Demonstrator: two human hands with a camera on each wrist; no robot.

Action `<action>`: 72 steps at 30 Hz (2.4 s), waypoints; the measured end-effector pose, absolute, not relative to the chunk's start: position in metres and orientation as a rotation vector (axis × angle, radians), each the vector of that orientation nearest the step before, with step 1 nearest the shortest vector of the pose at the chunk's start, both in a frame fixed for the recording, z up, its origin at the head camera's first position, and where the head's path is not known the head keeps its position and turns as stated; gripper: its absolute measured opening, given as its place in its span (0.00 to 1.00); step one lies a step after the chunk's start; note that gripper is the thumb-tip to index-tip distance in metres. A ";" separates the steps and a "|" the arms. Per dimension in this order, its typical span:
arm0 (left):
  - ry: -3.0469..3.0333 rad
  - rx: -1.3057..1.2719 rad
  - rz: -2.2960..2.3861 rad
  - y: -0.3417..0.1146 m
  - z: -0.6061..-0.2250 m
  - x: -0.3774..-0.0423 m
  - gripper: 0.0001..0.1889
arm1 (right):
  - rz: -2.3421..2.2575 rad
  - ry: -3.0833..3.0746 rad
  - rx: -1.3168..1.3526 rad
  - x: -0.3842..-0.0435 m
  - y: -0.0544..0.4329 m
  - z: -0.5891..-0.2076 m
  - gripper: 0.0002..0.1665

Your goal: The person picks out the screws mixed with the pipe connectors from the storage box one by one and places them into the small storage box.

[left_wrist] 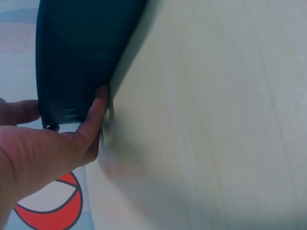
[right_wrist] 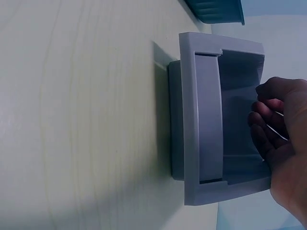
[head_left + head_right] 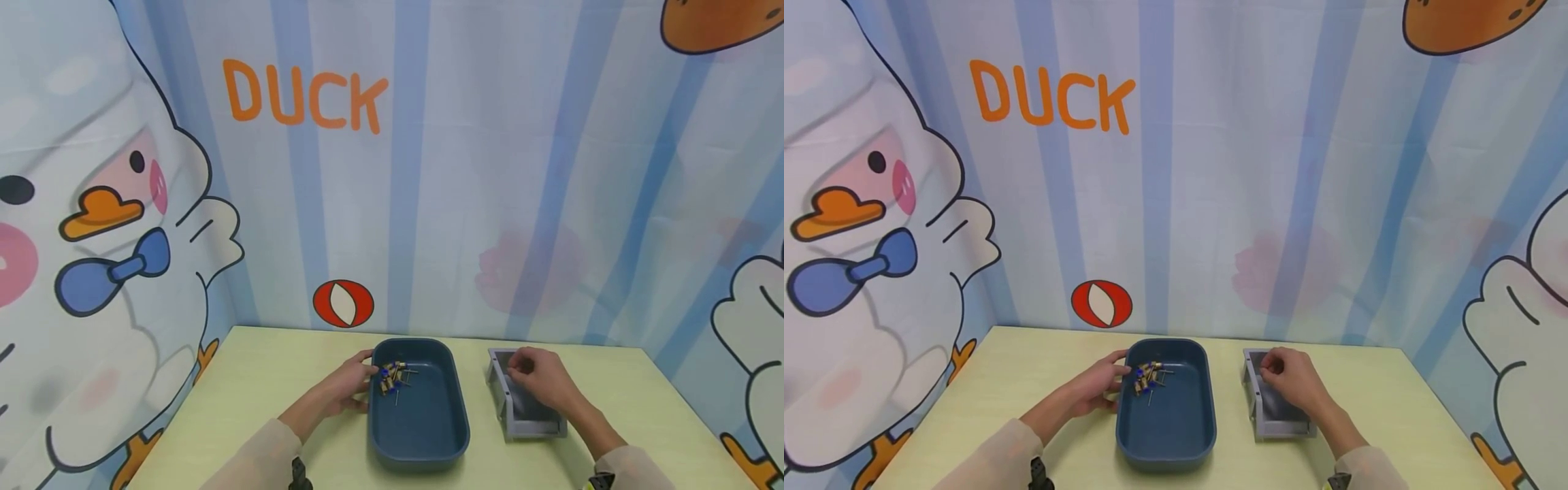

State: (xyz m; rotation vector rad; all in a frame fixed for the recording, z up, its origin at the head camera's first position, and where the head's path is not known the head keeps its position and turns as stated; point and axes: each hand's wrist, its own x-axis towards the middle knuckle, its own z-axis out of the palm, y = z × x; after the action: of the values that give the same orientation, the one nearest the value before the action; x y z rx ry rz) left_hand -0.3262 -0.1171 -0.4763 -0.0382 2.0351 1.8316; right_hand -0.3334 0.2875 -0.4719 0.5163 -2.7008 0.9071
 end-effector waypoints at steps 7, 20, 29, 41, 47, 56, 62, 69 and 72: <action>2.045 -0.022 1.837 -0.117 -0.479 -0.326 0.31 | 0.929 -2.699 0.530 -0.336 0.285 -0.467 0.03; 2.055 -0.041 1.827 -0.116 -0.478 -0.326 0.31 | 1.062 -2.658 0.627 -0.337 0.253 -0.455 0.03; 2.054 -0.038 1.832 -0.116 -0.477 -0.325 0.31 | 1.104 -2.649 0.697 -0.342 0.224 -0.452 0.03; 2.047 -0.044 1.832 -0.117 -0.478 -0.326 0.30 | 1.175 -2.626 0.786 -0.343 0.184 -0.455 0.03; 2.047 -0.037 1.838 -0.117 -0.478 -0.326 0.30 | 1.169 -2.611 0.809 -0.340 0.167 -0.457 0.03; 2.046 -0.027 1.844 -0.117 -0.480 -0.326 0.31 | 1.210 -2.636 0.779 -0.339 0.148 -0.465 0.03; 2.037 -0.025 1.846 -0.117 -0.480 -0.326 0.31 | 1.232 -2.626 0.814 -0.341 0.138 -0.468 0.04; 2.047 -0.026 1.838 -0.116 -0.481 -0.327 0.31 | 1.259 -2.612 0.794 -0.339 0.129 -0.471 0.05; 2.039 -0.032 1.844 -0.116 -0.481 -0.327 0.31 | 1.267 -2.611 0.808 -0.337 0.125 -0.473 0.06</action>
State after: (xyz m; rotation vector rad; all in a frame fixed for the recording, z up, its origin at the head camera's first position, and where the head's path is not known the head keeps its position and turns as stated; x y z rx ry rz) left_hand -0.3269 -0.1156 -0.4810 -0.0316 2.0387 1.8441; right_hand -0.3371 0.1250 -0.4729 0.8083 -2.6109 1.2666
